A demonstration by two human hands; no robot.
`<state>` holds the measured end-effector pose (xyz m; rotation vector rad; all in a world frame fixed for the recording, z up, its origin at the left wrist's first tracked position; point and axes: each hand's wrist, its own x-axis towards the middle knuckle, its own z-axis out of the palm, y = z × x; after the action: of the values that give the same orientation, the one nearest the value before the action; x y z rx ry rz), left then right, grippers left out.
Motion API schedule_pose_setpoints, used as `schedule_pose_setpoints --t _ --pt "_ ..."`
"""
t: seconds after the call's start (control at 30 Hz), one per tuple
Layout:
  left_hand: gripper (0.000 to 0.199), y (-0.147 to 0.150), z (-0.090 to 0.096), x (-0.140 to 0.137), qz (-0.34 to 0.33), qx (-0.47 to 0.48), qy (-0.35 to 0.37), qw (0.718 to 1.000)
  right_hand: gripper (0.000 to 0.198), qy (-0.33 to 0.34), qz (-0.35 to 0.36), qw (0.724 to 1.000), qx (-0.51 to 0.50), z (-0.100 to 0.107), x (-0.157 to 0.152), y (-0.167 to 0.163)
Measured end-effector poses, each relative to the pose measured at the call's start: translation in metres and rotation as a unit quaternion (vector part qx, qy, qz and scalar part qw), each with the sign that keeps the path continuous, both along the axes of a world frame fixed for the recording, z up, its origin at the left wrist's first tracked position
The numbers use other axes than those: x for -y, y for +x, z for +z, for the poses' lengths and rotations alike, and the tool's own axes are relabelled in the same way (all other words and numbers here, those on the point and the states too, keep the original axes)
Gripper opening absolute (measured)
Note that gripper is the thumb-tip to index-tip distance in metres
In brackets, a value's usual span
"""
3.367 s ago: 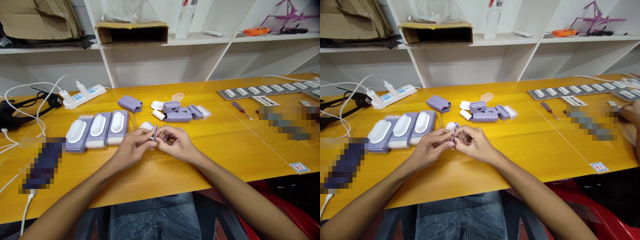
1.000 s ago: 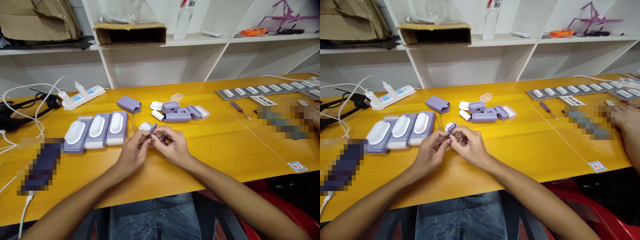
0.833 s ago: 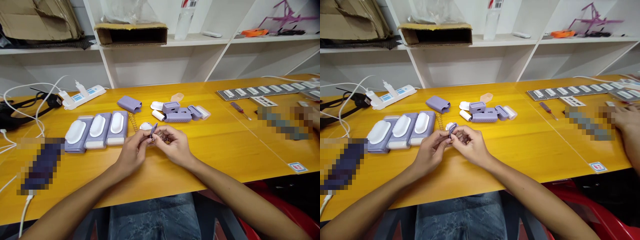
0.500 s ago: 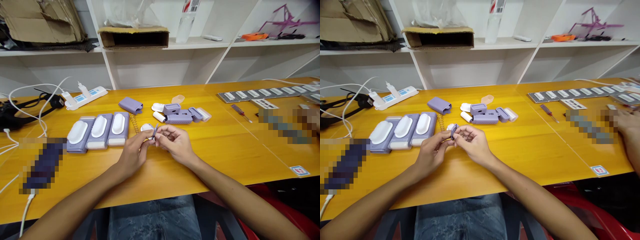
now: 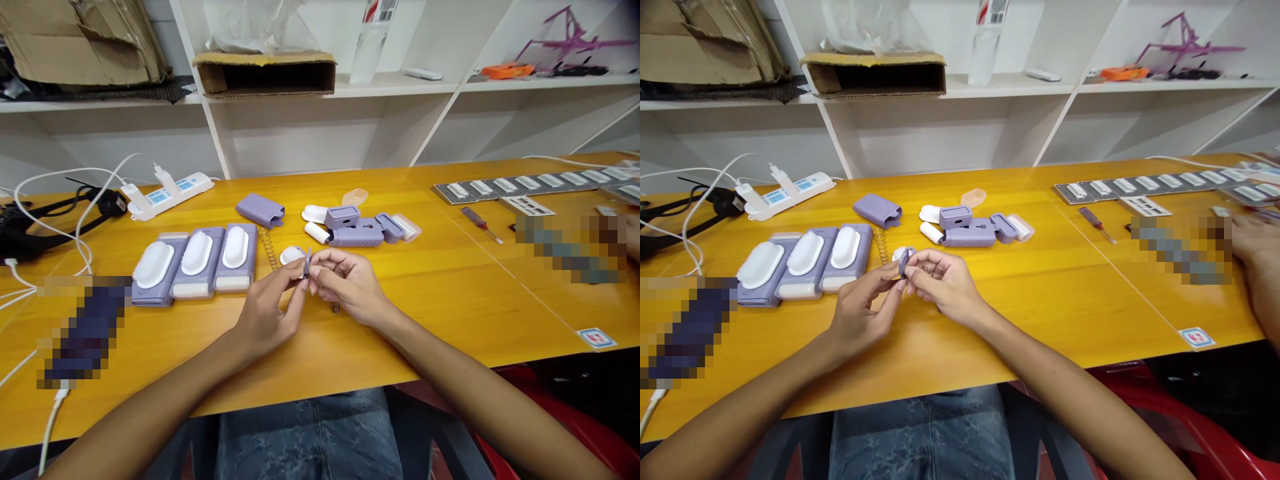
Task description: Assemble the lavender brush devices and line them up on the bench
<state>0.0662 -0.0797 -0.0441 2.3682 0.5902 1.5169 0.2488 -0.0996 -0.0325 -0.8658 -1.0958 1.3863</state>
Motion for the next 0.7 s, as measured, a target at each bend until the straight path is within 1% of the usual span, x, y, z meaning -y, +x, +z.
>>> schedule_pose_setpoints --t 0.2,0.4,0.7 --pt "0.025 0.0015 -0.0023 0.0013 0.030 0.001 0.011 1.000 0.037 0.012 0.003 1.000 0.012 0.0072 0.0028 -0.0045" --pt "0.025 0.0014 -0.0050 0.0024 0.051 -0.006 0.003 0.999 0.036 0.015 -0.003 1.000 0.017 0.0057 0.0022 -0.0051" --pt "0.025 0.0008 -0.0070 0.0012 0.076 -0.016 0.003 0.997 0.035 0.004 0.007 1.000 0.009 0.0039 0.0025 -0.0058"
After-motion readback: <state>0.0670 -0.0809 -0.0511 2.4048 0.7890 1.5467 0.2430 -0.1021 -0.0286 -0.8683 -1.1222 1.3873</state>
